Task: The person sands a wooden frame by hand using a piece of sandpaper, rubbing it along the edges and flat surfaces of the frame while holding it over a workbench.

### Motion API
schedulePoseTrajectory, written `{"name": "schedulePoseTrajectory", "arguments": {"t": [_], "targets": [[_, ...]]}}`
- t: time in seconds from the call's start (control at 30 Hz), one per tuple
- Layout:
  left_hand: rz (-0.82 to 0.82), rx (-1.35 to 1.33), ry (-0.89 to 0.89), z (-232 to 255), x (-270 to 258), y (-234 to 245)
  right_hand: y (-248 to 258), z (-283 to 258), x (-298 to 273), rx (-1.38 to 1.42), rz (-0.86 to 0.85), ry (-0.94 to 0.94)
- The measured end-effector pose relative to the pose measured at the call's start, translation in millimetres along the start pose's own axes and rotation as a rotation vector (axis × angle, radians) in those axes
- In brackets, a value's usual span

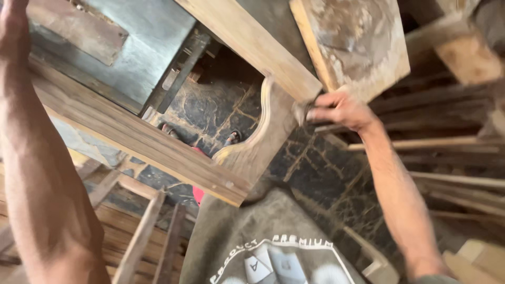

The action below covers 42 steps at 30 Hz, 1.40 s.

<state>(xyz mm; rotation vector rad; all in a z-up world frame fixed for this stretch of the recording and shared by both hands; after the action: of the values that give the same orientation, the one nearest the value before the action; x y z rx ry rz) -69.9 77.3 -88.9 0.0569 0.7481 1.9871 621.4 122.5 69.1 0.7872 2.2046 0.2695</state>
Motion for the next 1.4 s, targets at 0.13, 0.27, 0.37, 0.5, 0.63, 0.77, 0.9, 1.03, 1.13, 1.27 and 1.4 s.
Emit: {"name": "schedulePoseTrajectory", "arguments": {"t": [0.13, 0.27, 0.37, 0.5, 0.63, 0.77, 0.9, 1.03, 1.13, 1.27, 1.4], "targets": [[0.088, -0.003, -0.043, 43.2, -17.0, 21.0, -9.8, 20.5, -54.4, 0.784, 0.253, 0.169], [0.259, 0.107, -0.311, 80.7, -34.6, 41.3, -69.3, 23.8, -92.8, 0.965, 0.227, 0.315], [0.321, 0.311, -0.400, 101.8, -27.2, 42.0, -130.4, 43.3, -120.3, 1.112, 0.376, 0.113], [0.291, 0.300, -0.567, 118.8, -38.7, 36.9, -191.6, 39.1, -143.7, 1.224, 0.558, 0.098], [0.237, 0.344, -0.376, 113.3, -18.2, 27.3, -236.4, 13.0, -147.6, 1.009, 0.592, -0.044], [0.324, 0.327, -0.616, 116.6, -27.9, 29.2, -256.2, -6.5, -146.7, 1.113, 0.714, -0.081], [0.290, 0.294, -0.517, 109.3, -17.0, 26.7, -254.0, -7.8, -155.7, 0.815, 0.814, -0.168], [0.276, 0.213, -0.556, 116.3, -21.8, 27.1, -227.7, -62.1, -161.1, -0.119, 1.077, 0.036], [0.206, 0.241, -0.398, 97.3, -6.5, 18.1, -242.5, -98.8, -149.7, -0.432, 1.071, 0.171], [0.263, 0.203, -0.490, 25.5, 31.3, 13.9, -263.1, -131.4, -145.3, -0.765, 1.018, 0.224], [0.257, 0.454, -0.356, -29.4, 58.6, 2.8, -276.6, -126.5, -138.2, -0.819, 0.767, 0.095]]}}
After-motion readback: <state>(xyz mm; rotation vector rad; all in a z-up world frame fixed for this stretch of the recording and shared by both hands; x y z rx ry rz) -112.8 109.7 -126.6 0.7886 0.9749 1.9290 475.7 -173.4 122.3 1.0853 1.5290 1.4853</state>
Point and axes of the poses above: each hand's wrist, its own x-axis towards the middle knuckle, its own y-axis out of the back of the hand, z = x × y, the point moved 10 cm from there along x, towards the middle knuckle, and after that the axes turned 8 degrees about -x, right-handed, at the moved point
